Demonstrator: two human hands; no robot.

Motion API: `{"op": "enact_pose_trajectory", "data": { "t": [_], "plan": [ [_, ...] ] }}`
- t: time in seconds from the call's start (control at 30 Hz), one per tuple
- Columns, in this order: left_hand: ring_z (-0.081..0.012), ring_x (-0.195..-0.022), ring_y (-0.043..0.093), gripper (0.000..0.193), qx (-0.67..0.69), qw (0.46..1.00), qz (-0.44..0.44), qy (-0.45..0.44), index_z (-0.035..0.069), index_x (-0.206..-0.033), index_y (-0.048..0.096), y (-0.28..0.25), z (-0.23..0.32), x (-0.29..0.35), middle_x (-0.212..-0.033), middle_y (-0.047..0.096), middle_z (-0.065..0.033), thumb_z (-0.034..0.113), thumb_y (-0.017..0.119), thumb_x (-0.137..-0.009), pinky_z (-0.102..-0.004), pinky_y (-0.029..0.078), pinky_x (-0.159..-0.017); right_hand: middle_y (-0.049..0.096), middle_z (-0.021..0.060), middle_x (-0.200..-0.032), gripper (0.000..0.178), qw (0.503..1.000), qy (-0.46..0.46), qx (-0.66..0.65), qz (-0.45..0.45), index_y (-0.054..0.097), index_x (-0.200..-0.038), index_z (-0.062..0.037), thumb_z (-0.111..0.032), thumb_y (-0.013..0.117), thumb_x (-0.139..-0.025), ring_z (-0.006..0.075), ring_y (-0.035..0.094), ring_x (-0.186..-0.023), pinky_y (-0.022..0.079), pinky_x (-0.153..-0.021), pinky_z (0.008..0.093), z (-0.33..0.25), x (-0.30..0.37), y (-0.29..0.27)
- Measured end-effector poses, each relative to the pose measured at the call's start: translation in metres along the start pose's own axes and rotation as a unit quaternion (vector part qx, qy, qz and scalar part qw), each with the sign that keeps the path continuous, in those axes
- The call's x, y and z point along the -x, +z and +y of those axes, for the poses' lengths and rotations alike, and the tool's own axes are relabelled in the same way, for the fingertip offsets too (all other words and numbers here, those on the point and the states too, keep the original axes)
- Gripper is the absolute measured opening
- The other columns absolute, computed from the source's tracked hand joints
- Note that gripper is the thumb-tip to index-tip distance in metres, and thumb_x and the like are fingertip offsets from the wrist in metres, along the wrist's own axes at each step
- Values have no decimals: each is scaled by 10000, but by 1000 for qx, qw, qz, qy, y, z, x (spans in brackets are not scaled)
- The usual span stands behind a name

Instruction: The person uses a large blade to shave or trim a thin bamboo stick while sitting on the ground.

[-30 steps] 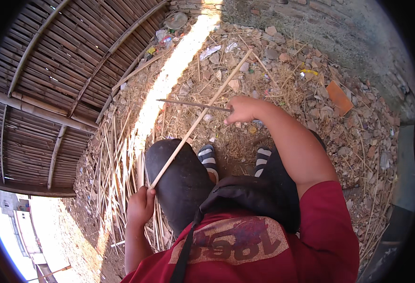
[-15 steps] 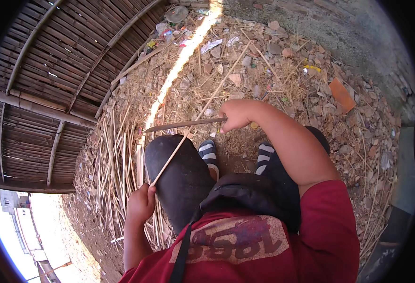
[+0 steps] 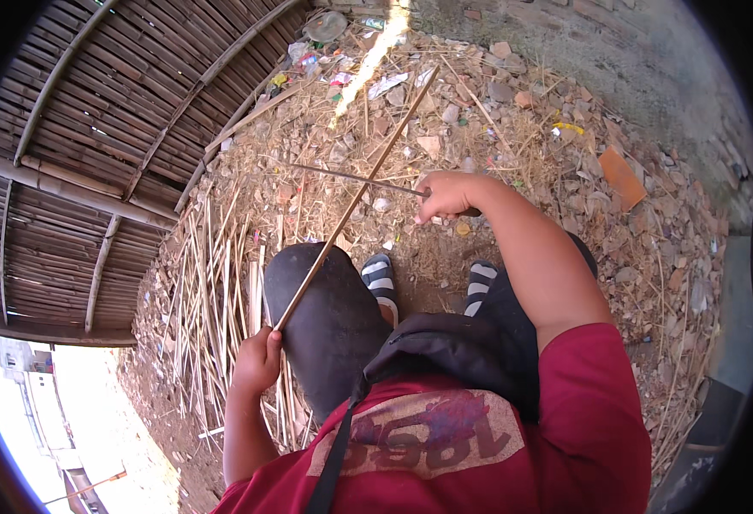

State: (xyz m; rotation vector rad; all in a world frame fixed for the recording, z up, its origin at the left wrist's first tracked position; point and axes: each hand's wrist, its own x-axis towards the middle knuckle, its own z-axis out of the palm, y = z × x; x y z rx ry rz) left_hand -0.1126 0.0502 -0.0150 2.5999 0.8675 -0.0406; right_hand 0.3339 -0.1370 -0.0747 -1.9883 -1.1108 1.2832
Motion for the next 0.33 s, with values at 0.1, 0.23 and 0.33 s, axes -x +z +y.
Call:
{"op": "enact_pose_trajectory", "data": {
  "t": [0.1,0.23,0.33],
  "plan": [
    [-519,-738,591,395,-15,1000,4,-1,-11,-836,551,-6,9,-2,-734,600,-288,304,496,-1068,-552,441,-640,534,19,-576,359,996,40,-69,46,681,-932,-1,-291,829,-781,126,519,-457,428,-450,328,22,-5,-10],
    [-520,-754,603,370,-60,998,2,-1,4,-852,556,-12,19,4,-747,612,-292,307,509,-1059,-588,444,-660,686,151,-794,527,991,-9,122,49,707,-1124,2,-385,801,-779,284,676,-729,529,-666,430,-3,5,4],
    [-514,-746,614,355,-86,996,16,16,14,-877,565,-5,13,4,-764,629,-284,316,514,-1059,-591,447,-666,715,238,-1108,608,972,-64,222,42,706,-1247,-51,-442,772,-787,362,693,-1042,536,-898,458,-23,20,14]
  ]
}}
